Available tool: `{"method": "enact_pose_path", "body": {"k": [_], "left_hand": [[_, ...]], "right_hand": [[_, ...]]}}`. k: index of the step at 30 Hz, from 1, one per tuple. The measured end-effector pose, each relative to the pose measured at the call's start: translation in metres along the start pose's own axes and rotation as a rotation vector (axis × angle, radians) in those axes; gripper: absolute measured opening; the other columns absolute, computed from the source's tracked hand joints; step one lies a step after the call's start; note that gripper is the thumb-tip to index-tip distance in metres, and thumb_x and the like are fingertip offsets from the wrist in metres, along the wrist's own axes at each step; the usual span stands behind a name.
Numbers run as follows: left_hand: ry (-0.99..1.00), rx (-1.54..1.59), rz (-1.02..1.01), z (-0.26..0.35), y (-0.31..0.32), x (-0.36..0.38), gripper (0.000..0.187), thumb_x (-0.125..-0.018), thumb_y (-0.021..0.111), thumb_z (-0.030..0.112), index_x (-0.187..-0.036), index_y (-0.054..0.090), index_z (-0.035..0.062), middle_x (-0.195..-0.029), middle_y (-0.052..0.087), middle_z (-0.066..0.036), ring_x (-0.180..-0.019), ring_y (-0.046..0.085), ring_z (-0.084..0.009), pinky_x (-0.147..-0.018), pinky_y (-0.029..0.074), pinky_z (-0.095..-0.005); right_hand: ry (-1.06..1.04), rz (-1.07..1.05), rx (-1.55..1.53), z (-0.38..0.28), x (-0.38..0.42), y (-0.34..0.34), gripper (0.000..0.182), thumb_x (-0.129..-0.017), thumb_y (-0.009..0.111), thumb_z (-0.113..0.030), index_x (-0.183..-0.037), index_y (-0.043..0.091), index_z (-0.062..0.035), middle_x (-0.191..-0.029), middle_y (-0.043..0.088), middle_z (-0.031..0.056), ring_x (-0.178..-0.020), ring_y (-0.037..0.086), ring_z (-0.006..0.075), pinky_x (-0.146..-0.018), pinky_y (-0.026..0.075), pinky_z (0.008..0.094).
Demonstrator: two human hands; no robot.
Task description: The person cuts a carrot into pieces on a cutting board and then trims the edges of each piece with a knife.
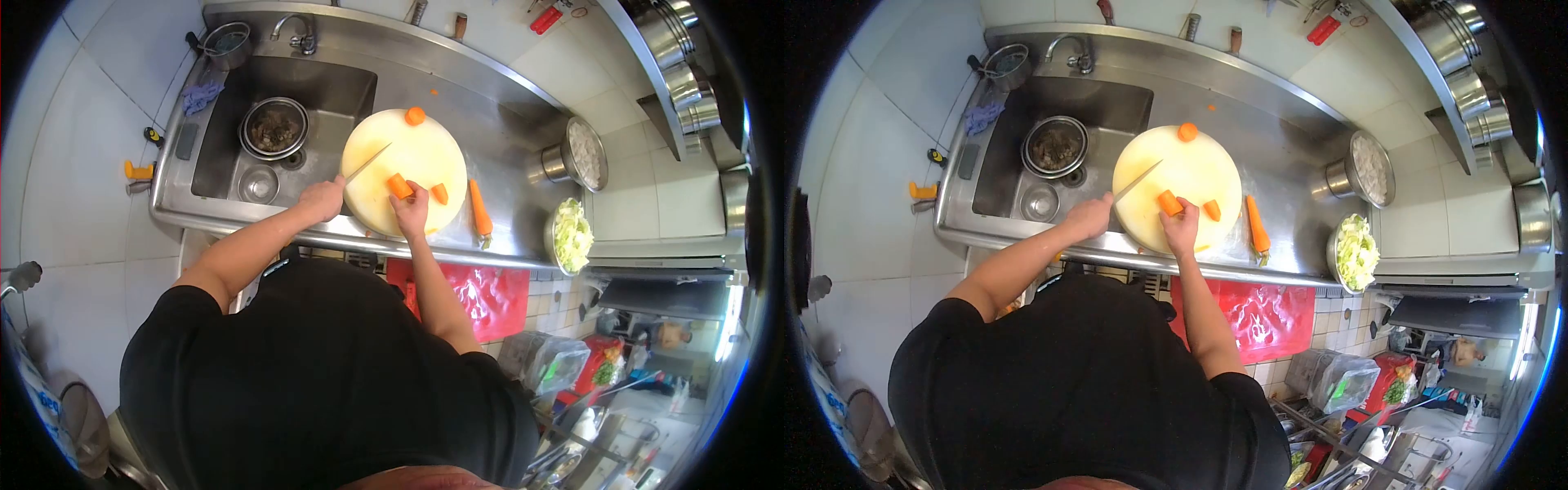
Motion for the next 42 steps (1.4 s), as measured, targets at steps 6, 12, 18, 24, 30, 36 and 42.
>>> {"method": "enact_pose_path", "body": {"k": [6, 12, 18, 24, 30, 36, 42], "left_hand": [[0.033, -0.001, 0.027, -0.003, 0.004, -0.007, 0.036, -0.095, 0.05, 0.007, -0.131, 0.05, -0.0001, -0.112, 0.073, -0.028, -0.106, 0.072, -0.0447, -0.089, 0.056, -0.0553], [0.042, -0.022, 0.032, -0.001, 0.003, -0.007, 0.037, -0.093, 0.052, 0.006, -0.13, 0.048, 0.0009, -0.109, 0.073, -0.028, -0.105, 0.071, -0.0463, -0.087, 0.056, -0.0566], [0.012, -0.018, -0.007, 0.001, 0.0, -0.001, 0.042, -0.091, 0.055, 0.004, -0.133, 0.047, 0.0008, -0.112, 0.072, -0.028, -0.106, 0.071, -0.0459, -0.087, 0.056, -0.0555], [-0.019, -0.039, -0.055, 0.005, -0.005, 0.004, 0.042, -0.095, 0.051, 0.004, -0.137, 0.048, 0.0001, -0.119, 0.072, -0.028, -0.113, 0.071, -0.0432, -0.093, 0.056, -0.0534], [-0.015, -0.039, -0.04, 0.003, -0.002, 0.001, 0.042, -0.093, 0.052, 0.004, -0.135, 0.048, 0.0001, -0.118, 0.072, -0.029, -0.112, 0.071, -0.044, -0.094, 0.056, -0.0539], [-0.02, -0.017, -0.021, 0.0, 0.001, -0.003, 0.041, -0.093, 0.053, 0.005, -0.133, 0.048, 0.0001, -0.116, 0.071, -0.031, -0.111, 0.07, -0.0465, -0.093, 0.055, -0.0559], [-0.017, -0.021, -0.019, -0.001, 0.001, -0.003, 0.04, -0.096, 0.05, 0.009, -0.135, 0.049, 0.0009, -0.118, 0.072, -0.03, -0.112, 0.07, -0.0455, -0.095, 0.054, -0.0559]], "right_hand": [[0.027, 0.002, 0.001, 0.004, -0.001, 0.003, 0.057, -0.083, 0.086, -0.022, -0.13, 0.062, -0.0016, -0.119, 0.062, 0.0128, -0.103, 0.062, 0.0238, -0.091, 0.051, 0.0357], [0.029, 0.038, -0.026, 0.002, 0.0, -0.001, 0.054, -0.084, 0.085, -0.022, -0.128, 0.063, -0.0016, -0.117, 0.062, 0.0132, -0.103, 0.062, 0.025, -0.092, 0.051, 0.0367], [0.079, 0.064, -0.108, 0.01, -0.001, -0.001, 0.046, -0.087, 0.082, -0.023, -0.125, 0.065, -0.002, -0.112, 0.063, 0.0125, -0.096, 0.062, 0.0238, -0.089, 0.052, 0.0363], [0.004, 0.094, -0.062, 0.002, 0.001, -0.003, 0.037, -0.09, 0.081, -0.019, -0.12, 0.068, -0.0018, -0.107, 0.063, 0.0097, -0.086, 0.062, 0.018, -0.082, 0.053, 0.0323], [-0.012, 0.091, -0.126, 0.007, 0.001, -0.002, 0.034, -0.091, 0.079, -0.016, -0.119, 0.067, -0.0008, -0.106, 0.063, 0.008, -0.084, 0.061, 0.0153, -0.079, 0.053, 0.0307], [0.046, 0.102, -0.172, 0.014, 0.003, 0.0, 0.036, -0.087, 0.08, -0.018, -0.116, 0.065, -0.002, -0.106, 0.063, 0.011, -0.091, 0.06, 0.0217, -0.087, 0.052, 0.0352], [0.045, 0.1, -0.168, 0.011, 0.005, 0.003, 0.038, -0.088, 0.08, -0.02, -0.116, 0.063, -0.0018, -0.105, 0.062, 0.0112, -0.093, 0.061, 0.0241, -0.088, 0.053, 0.0367]]}}
Point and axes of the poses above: each hand's wrist, its own x-axis away from the middle knuckle, its own y-axis out of the palm, z = x × y, the point moved 9 cm from there along -x, towards the middle knuckle
